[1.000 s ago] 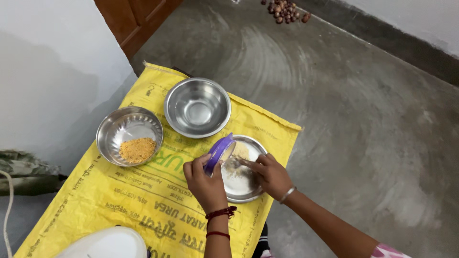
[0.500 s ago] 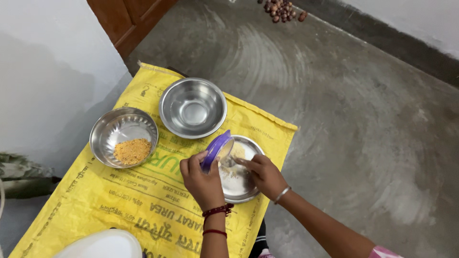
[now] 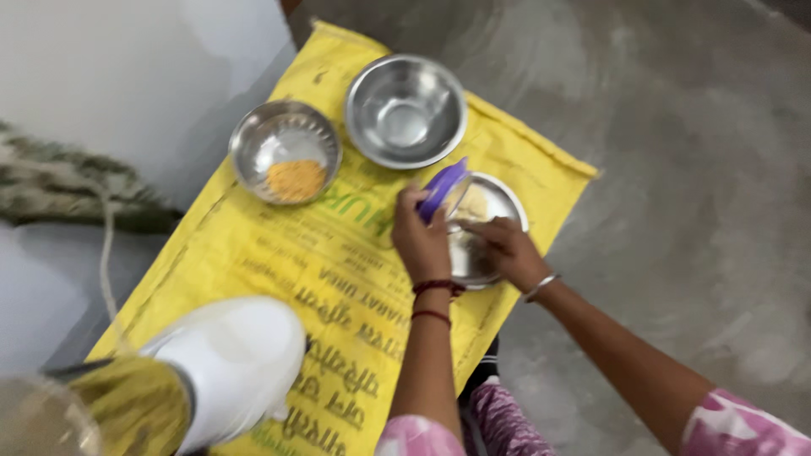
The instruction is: The person opens a blender jar and uses a spoon to scoop a blended mixture into a metal plate. The person repeatedly scrapes the jar to transfer the contents.
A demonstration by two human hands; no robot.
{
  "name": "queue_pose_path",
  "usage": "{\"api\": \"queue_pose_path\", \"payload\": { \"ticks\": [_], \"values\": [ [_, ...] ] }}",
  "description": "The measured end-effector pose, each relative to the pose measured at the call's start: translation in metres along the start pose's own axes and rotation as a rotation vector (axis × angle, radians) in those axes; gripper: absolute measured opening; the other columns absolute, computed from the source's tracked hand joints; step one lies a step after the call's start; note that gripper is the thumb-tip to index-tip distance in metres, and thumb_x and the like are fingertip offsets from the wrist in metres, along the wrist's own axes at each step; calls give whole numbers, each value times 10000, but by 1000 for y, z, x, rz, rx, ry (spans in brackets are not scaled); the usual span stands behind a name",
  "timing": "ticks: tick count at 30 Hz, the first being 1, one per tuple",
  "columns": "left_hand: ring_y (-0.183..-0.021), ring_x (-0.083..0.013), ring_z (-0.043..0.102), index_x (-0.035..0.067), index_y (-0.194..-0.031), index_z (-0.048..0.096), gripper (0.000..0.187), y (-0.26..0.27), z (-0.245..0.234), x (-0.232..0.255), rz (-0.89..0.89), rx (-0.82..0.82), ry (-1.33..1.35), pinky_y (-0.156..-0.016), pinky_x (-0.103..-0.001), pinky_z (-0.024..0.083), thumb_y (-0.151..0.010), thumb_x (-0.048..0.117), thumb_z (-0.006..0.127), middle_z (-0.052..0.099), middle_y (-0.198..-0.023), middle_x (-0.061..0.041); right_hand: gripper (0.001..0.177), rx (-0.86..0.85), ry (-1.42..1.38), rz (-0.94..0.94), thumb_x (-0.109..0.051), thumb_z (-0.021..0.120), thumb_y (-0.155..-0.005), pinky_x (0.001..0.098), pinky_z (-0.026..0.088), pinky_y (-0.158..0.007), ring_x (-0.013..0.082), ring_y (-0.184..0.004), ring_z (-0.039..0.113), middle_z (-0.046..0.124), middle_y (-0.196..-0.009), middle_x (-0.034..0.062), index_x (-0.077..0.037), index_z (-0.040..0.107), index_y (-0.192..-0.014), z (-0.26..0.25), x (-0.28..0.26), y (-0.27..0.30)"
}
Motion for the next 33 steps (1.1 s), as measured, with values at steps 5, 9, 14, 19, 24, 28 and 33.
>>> {"api": "queue_pose_path", "payload": {
  "ticks": [5, 9, 14, 19, 24, 28, 33],
  "values": [
    [-1149, -352, 708, 56, -1088, 543, 342, 5, 9, -4, -166, -34, 75, -906, -403, 587, -826, -64, 728, 703, -1271, -180, 572, 74, 17, 136, 64, 580, -861, 347, 490, -792, 212, -794, 547, 561, -816, 75, -209, 704, -1348, -15, 13, 3],
    [-1140, -365, 702, 53, -1071, 531, 337, 8, 12, 2, -157, -26, 49, -911, -413, 573, -822, -72, 720, 720, -1252, -180, 514, 36, -150, 96, 59, 587, -915, 328, 449, -793, 207, -801, 501, 493, -813, 68, -178, 685, -1361, -3, 11, 3],
    [-1140, -363, 701, 52, -1069, 529, 338, 0, 8, 9, -189, -23, 44, -897, -418, 581, -828, -50, 743, 710, -1254, -174, 548, 26, -207, 238, 69, 556, -901, 311, 455, -809, 175, -801, 536, 525, -829, 47, -176, 682, -1375, 8, 11, 2],
    [-1139, -351, 702, 60, -1066, 517, 336, -3, 8, 7, -222, -26, 28, -899, -412, 586, -836, -26, 746, 708, -1258, -157, 470, 162, -72, 198, 9, 601, -948, 334, 473, -792, 204, -809, 545, 561, -859, 78, -209, 703, -1352, -11, 9, 2],
    [-1164, -354, 679, 59, -1070, 503, 331, 1, 7, 7, -210, -52, 25, -912, -419, 569, -846, -35, 727, 693, -1279, -155, 442, 238, 119, 88, 1, 618, -948, 375, 484, -790, 245, -850, 571, 603, -935, 111, -216, 718, -1320, -18, -6, -11],
    [-1171, -354, 682, 55, -1076, 499, 325, -6, 1, 9, -161, -12, 41, -926, -427, 562, -858, -44, 719, 688, -1272, -161, 527, 138, 153, 122, 51, 583, -878, 373, 494, -773, 242, -821, 587, 609, -867, 102, -221, 742, -1300, -14, -8, -9],
    [-1113, -351, 695, 60, -1068, 511, 336, -1, 3, -2, -204, 0, 49, -905, -427, 563, -841, -25, 743, 701, -1209, -154, 522, 206, 97, 115, 59, 595, -866, 359, 489, -766, 224, -827, 567, 591, -859, 105, -213, 761, -1281, -20, 7, 10]
  ]
}}
Point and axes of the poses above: each hand's wrist, its own y-axis away from the middle knuckle, its own z-axis out of the palm, x = y × z, the point moved 5 cm from there along -y, towards the middle knuckle
